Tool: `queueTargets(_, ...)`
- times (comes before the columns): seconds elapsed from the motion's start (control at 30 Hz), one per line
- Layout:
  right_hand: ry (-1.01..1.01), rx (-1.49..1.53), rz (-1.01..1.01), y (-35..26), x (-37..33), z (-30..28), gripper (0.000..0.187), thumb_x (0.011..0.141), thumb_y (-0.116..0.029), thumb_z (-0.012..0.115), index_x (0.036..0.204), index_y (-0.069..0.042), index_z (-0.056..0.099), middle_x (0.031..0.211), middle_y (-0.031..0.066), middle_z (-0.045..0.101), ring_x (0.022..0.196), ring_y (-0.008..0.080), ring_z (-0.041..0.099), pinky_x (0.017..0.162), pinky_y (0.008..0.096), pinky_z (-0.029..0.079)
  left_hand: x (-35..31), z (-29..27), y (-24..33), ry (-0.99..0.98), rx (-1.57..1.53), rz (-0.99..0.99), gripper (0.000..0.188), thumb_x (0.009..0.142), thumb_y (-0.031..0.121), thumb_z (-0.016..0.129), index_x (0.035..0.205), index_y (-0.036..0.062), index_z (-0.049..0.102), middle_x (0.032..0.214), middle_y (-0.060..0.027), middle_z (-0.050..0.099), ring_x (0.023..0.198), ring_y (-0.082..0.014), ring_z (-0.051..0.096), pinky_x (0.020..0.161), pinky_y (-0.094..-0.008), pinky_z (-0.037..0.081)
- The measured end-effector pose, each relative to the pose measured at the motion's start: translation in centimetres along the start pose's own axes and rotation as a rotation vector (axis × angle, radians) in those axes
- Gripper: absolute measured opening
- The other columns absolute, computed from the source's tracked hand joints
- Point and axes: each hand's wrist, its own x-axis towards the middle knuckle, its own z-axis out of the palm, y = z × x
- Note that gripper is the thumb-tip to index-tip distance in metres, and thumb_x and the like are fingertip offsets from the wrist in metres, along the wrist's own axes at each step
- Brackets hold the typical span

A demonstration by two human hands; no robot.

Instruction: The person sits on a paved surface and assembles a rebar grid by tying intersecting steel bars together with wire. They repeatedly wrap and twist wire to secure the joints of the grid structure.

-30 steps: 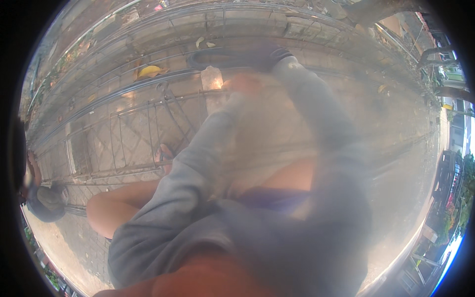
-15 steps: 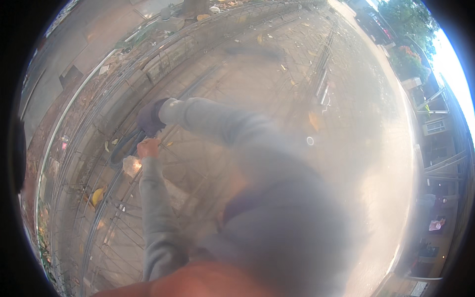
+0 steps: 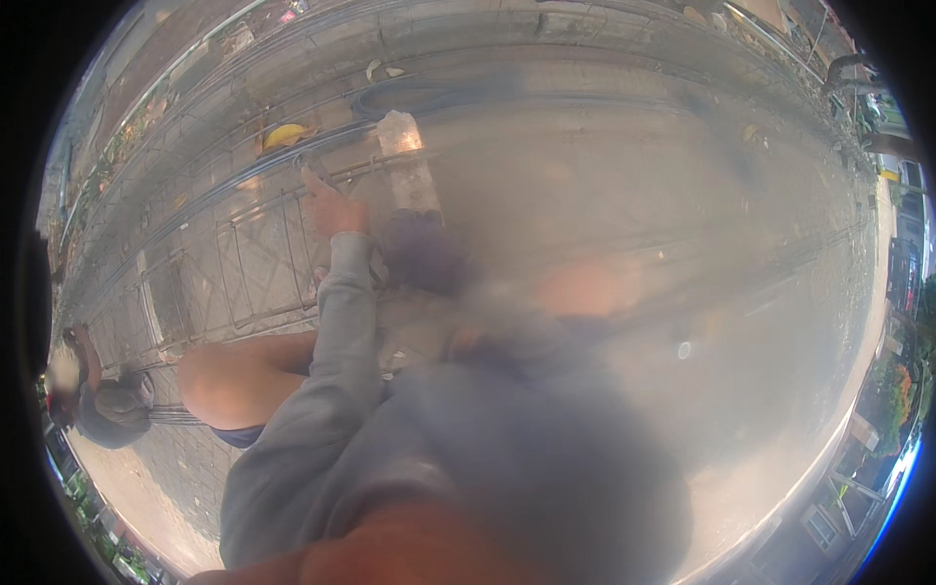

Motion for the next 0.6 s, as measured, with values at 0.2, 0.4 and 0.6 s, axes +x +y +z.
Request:
queueTargets(0.2, -0.061, 0.471, 0.323, 1.0, 0.3, -2.5, 0.062, 0.088, -0.032, 0.077, 0.139, -0.002, 0.058, 0.131, 0.0176, 0.061, 0.117, 0.0299, 0.064, 0.099, 0.042, 0.048, 1.5, -2.3, -3.2, 0.056, -0.74, -0.003, 0.095, 0.079, 0.001, 0.067, 0.161, -0.0005, 0.02, 0.141, -0.034, 0.051, 0.123, -0.0424, 0.06, 0.104, -0.049, 0.049)
queueTargets(0.4, -0.325, 0.516, 0.155, 2.0, 0.6, -4.1, 0.069, 0.086, -0.042, 0.079, 0.135, 0.0, 0.056, 0.124, 0.0118, 0.06, 0.109, 0.0219, 0.063, 0.08, 0.036, 0.056, -5.2, -4.2, 6.7, 0.081, -1.01, 0.21, 0.072, 0.085, 0.002, 0.072, 0.148, -0.0056, 0.038, 0.135, -0.0218, 0.058, 0.104, -0.0288, 0.068, 0.091, -0.0388, 0.055)
queueTargets(0.6, -0.009, 0.513, 0.518, 4.7, -1.6, -15.9, 0.039, 0.093, -0.04, 0.065, 0.096, -0.002, 0.072, 0.074, 0.0032, 0.064, 0.069, 0.0151, 0.061, 0.062, 0.0326, 0.047, -8.5, 1.0, 9.7, -0.616, -1.318, 0.376, 0.089, 0.08, 0.014, 0.086, 0.151, -0.0047, 0.035, 0.127, -0.0199, 0.058, 0.128, -0.0329, 0.055, 0.108, -0.0398, 0.045)
